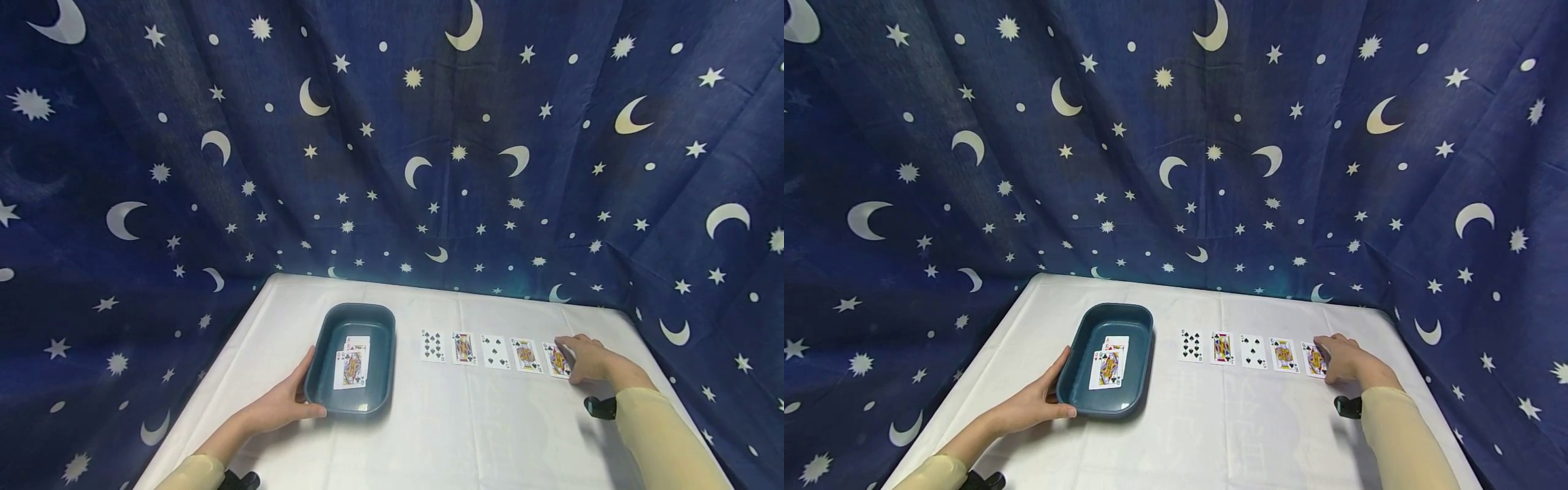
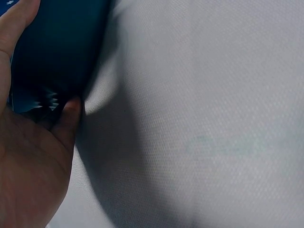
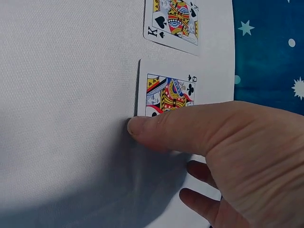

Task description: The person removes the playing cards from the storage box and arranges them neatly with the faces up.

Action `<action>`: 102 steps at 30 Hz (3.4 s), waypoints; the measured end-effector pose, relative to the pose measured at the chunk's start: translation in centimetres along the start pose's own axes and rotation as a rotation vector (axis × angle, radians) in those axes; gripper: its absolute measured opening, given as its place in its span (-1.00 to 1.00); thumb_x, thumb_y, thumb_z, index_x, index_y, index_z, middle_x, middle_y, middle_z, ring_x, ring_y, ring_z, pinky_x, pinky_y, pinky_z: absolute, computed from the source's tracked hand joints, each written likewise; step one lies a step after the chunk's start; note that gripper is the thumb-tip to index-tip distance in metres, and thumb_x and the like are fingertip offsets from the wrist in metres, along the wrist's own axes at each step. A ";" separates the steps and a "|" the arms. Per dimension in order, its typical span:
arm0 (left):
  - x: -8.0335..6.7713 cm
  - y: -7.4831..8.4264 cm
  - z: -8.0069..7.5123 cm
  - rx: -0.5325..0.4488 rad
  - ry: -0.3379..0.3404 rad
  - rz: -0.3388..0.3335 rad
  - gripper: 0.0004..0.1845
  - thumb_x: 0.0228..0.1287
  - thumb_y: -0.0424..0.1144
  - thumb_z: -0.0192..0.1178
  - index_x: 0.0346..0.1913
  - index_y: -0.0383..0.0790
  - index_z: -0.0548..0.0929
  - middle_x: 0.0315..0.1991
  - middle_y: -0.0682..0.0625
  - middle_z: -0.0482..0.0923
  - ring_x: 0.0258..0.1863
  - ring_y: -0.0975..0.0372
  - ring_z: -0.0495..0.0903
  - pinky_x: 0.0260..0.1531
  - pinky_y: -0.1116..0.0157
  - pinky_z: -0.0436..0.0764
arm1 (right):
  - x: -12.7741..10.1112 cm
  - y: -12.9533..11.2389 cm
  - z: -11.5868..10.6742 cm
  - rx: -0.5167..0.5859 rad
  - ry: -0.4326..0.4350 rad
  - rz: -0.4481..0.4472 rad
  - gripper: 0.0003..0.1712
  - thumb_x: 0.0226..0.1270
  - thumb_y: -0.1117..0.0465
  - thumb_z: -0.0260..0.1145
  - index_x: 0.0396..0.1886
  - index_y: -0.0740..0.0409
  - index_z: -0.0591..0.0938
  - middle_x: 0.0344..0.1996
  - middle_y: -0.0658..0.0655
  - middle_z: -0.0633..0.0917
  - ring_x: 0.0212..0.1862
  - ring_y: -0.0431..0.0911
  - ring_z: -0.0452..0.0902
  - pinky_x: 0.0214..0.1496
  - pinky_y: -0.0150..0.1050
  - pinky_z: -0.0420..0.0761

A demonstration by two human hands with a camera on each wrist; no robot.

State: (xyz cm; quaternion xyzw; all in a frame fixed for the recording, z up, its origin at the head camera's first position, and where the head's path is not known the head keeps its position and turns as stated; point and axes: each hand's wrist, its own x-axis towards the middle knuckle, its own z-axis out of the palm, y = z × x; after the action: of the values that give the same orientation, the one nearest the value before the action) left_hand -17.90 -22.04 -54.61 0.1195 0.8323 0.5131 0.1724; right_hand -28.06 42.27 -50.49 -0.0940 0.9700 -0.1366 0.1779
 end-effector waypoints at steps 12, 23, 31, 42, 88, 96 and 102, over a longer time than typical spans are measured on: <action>0.1 -0.2 0.1 0.021 0.009 0.005 0.37 0.12 -0.11 0.57 0.67 -0.06 -0.35 0.66 -0.22 -0.39 0.56 -0.18 0.03 0.40 0.05 0.35 | 0.7 -1.7 0.1 0.007 0.206 -0.058 0.00 0.08 0.16 0.55 0.48 0.39 0.33 0.32 0.61 0.32 0.30 0.55 0.19 0.24 0.55 0.28; 0.0 -0.1 0.1 -0.002 0.008 -0.003 0.38 0.12 -0.13 0.57 0.67 -0.05 -0.36 0.66 -0.22 -0.40 0.55 -0.20 0.04 0.41 0.03 0.33 | 3.1 -9.7 1.0 -0.068 0.332 -0.207 -0.09 0.24 0.05 0.51 0.53 0.20 0.37 0.38 0.38 0.42 0.38 0.35 0.26 0.36 0.41 0.31; 0.1 0.1 0.0 0.020 0.016 -0.011 0.38 0.10 -0.10 0.58 0.67 -0.09 -0.34 0.66 -0.21 -0.38 0.56 -0.18 0.01 0.42 0.01 0.32 | 4.1 -16.6 1.7 -0.108 0.363 -0.322 -0.12 0.26 -0.03 0.48 0.51 0.17 0.41 0.41 0.25 0.45 0.44 0.21 0.27 0.47 0.26 0.28; 0.3 0.3 -0.2 0.047 0.018 0.000 0.40 0.06 -0.09 0.60 0.67 -0.13 -0.32 0.65 -0.24 -0.33 0.56 -0.19 0.00 0.43 -0.01 0.28 | 5.2 -25.9 4.1 -0.077 0.310 -0.552 -0.12 0.29 -0.12 0.45 0.51 0.12 0.41 0.42 0.11 0.46 0.46 0.05 0.29 0.50 0.06 0.30; 0.3 0.2 -0.3 0.055 -0.009 0.020 0.39 0.09 -0.07 0.57 0.67 -0.04 -0.35 0.66 -0.20 -0.34 0.59 -0.19 -0.10 0.44 -0.06 0.27 | 8.9 -37.4 10.1 -0.421 0.100 -0.534 0.04 -0.18 -0.47 0.58 0.29 -0.04 0.62 0.13 -0.04 0.60 0.16 -0.11 0.44 0.37 -0.09 0.43; 0.3 0.2 -0.4 0.029 -0.018 0.018 0.40 0.10 -0.09 0.57 0.67 -0.05 -0.37 0.66 -0.21 -0.37 0.59 -0.20 -0.10 0.44 -0.06 0.27 | 9.2 -37.5 10.4 -0.431 0.109 -0.517 0.03 -0.20 -0.48 0.58 0.26 -0.06 0.64 0.12 -0.04 0.60 0.15 -0.12 0.43 0.37 -0.09 0.42; 0.3 0.1 -0.3 0.032 -0.014 0.020 0.39 0.11 -0.09 0.57 0.67 -0.05 -0.37 0.66 -0.21 -0.37 0.58 -0.20 -0.10 0.44 -0.06 0.26 | 9.0 -37.6 10.4 -0.433 0.103 -0.497 0.04 -0.22 -0.49 0.58 0.25 -0.04 0.65 0.12 -0.03 0.61 0.14 -0.11 0.44 0.37 -0.08 0.42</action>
State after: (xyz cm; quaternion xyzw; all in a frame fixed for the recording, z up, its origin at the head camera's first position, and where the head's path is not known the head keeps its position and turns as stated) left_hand -18.26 -22.15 -54.41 0.1341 0.8380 0.5005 0.1714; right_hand -27.48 2.22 -51.49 -0.3563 0.9316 0.0291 0.0659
